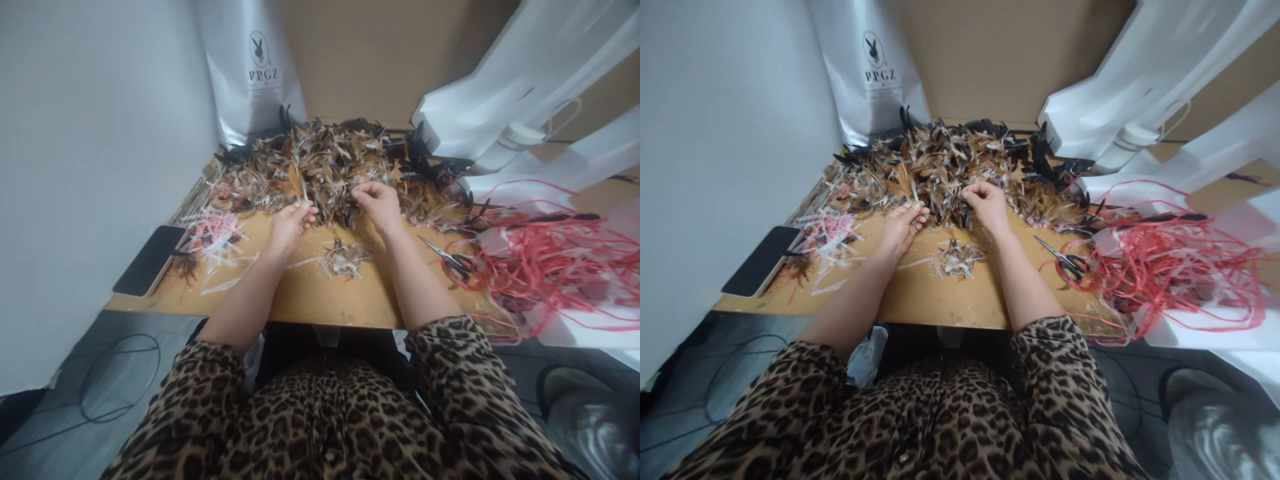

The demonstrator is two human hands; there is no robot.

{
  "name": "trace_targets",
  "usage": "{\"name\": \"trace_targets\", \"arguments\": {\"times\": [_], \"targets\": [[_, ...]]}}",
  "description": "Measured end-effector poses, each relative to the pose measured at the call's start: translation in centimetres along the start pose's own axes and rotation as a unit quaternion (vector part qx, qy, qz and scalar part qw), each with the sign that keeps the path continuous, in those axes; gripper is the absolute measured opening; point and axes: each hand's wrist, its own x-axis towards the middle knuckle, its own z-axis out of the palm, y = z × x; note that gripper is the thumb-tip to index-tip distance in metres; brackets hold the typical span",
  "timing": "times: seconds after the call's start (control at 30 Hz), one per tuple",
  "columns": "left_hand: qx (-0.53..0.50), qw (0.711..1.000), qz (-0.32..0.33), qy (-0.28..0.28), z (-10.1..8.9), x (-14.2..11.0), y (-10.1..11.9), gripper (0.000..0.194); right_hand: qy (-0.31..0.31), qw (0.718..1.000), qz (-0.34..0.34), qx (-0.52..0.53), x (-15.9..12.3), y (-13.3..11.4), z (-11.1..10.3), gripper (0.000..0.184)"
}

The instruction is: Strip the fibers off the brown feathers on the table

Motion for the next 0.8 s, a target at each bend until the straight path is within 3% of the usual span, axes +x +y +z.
{"name": "trace_targets", "arguments": {"times": [0.07, 0.17, 0.27, 0.33, 0.43, 0.53, 0.6, 0.67, 0.8], "targets": [[0.003, 1.0, -0.002, -0.001, 0.0, 0.0, 0.0, 0.022, -0.024, 0.994, -0.056, -0.09, -0.4, 0.3, 0.2, 0.011], [0.006, 1.0, -0.005, 0.002, 0.0, 0.0, 0.0, 0.022, -0.088, 0.953, -0.134, -0.257, -1.2, 0.9, 1.0, 0.018], [0.013, 1.0, -0.008, 0.007, 0.1, 0.0, 0.1, 0.02, -0.131, 0.913, -0.151, -0.357, -1.6, 1.3, 1.9, 0.024], [0.016, 1.0, -0.007, 0.006, 0.2, -0.1, 0.1, 0.019, -0.122, 0.919, -0.144, -0.347, -1.4, 1.3, 2.3, 0.022], [0.01, 1.0, -0.002, -0.001, 0.1, -0.1, 0.0, 0.019, -0.06, 0.967, -0.111, -0.22, -0.9, 1.0, 2.1, 0.014], [0.007, 1.0, -0.001, -0.009, 0.0, 0.0, -0.1, 0.018, -0.01, 1.0, -0.004, -0.003, -0.4, 0.1, 1.3, 0.01], [0.006, 1.0, -0.005, -0.014, 0.0, 0.1, -0.2, 0.016, -0.02, 0.984, 0.096, 0.151, -0.3, -0.7, 0.5, 0.016], [0.005, 1.0, -0.015, -0.022, 0.0, 0.0, -0.1, 0.014, -0.061, 0.947, 0.169, 0.267, -0.3, -1.4, -0.1, 0.023], [-0.003, 0.997, -0.055, -0.051, 0.1, -0.2, 0.1, 0.009, -0.129, 0.9, 0.224, 0.352, -0.7, -2.3, -0.3, 0.03]]}}
